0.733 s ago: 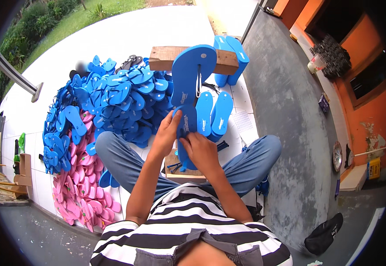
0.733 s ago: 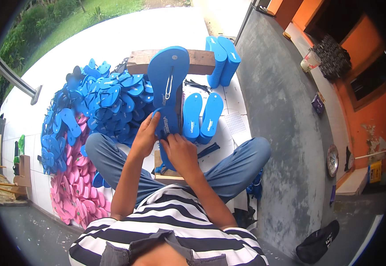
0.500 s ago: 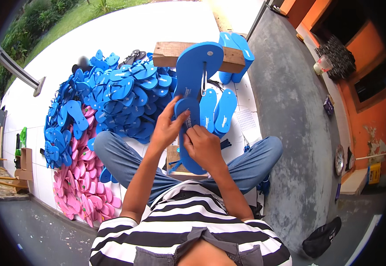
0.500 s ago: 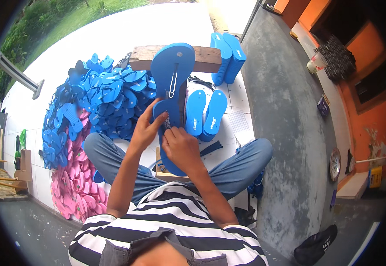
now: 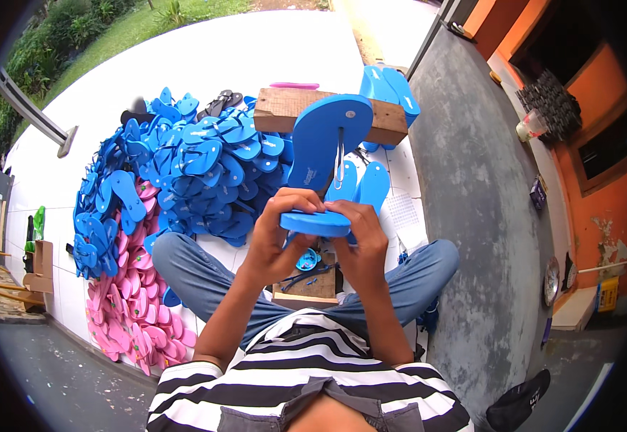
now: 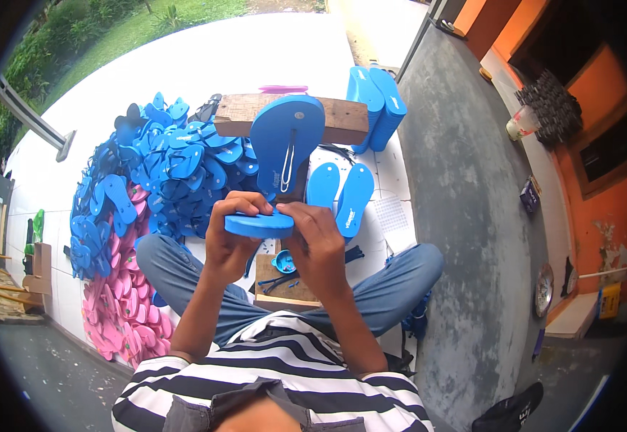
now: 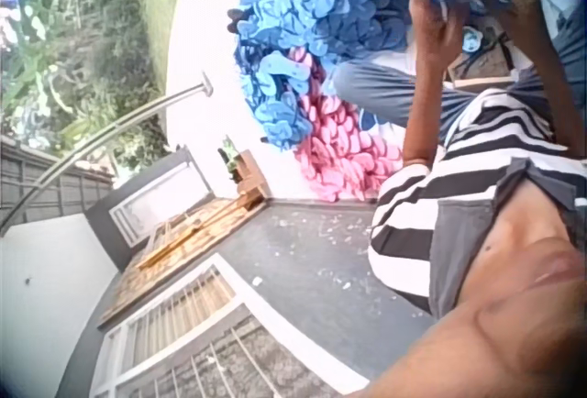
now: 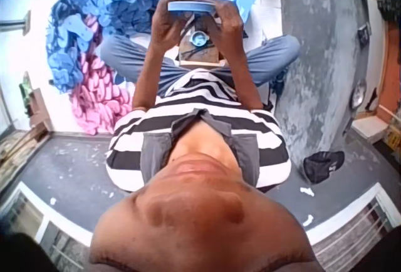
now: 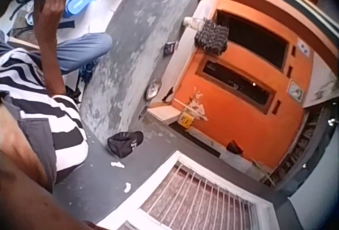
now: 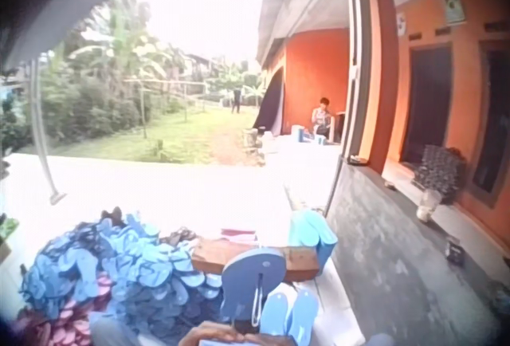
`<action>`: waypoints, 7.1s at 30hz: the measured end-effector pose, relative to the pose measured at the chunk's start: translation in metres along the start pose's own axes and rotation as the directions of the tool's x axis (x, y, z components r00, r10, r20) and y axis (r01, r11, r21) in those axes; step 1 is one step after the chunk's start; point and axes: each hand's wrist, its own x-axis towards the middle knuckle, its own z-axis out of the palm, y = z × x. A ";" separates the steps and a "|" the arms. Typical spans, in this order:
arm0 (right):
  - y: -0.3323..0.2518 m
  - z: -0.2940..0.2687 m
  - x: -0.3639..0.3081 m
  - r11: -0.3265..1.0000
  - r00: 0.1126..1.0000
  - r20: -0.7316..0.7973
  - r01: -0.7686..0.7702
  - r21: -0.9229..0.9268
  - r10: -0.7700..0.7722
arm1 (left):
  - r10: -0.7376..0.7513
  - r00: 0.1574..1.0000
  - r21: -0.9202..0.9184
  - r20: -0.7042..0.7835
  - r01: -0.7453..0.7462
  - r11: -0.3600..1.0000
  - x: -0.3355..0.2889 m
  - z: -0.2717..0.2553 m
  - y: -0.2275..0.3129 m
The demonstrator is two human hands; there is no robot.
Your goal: The person is threading blue straps through the pre-drilled holes of flip-flop soles using a wooden jig. They pull the straps into place, ensure they are secure, and stack the finished flip-flops onto a nearby pile.
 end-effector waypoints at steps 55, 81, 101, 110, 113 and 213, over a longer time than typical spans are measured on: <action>-0.002 0.021 -0.003 0.867 0.855 -0.250 -0.362 0.343 0.455 | 0.082 0.991 0.707 -0.104 0.016 0.707 -0.020 0.047 -0.032; 0.067 0.044 0.032 0.098 0.914 0.401 -0.405 0.909 0.059 | 0.084 0.995 0.750 0.063 -0.102 0.654 0.111 -0.011 0.008; 0.012 0.024 0.072 0.687 0.955 0.041 -0.242 0.685 0.295 | -0.093 0.953 0.103 -0.287 0.127 0.987 0.073 0.022 -0.018; -0.015 0.011 -0.041 0.990 0.991 -0.126 0.058 0.126 -0.042 | 0.107 0.970 0.320 -0.220 -0.032 0.947 -0.023 0.030 0.040; -0.033 0.000 -0.093 0.830 0.985 0.048 -0.165 0.532 0.166 | 0.072 0.997 0.352 -0.041 -0.053 0.935 -0.052 0.028 0.047; -0.009 -0.008 0.030 0.931 0.987 -0.090 0.090 -0.354 -0.130 | 0.033 0.976 0.727 0.214 -0.182 0.662 0.144 -0.024 -0.030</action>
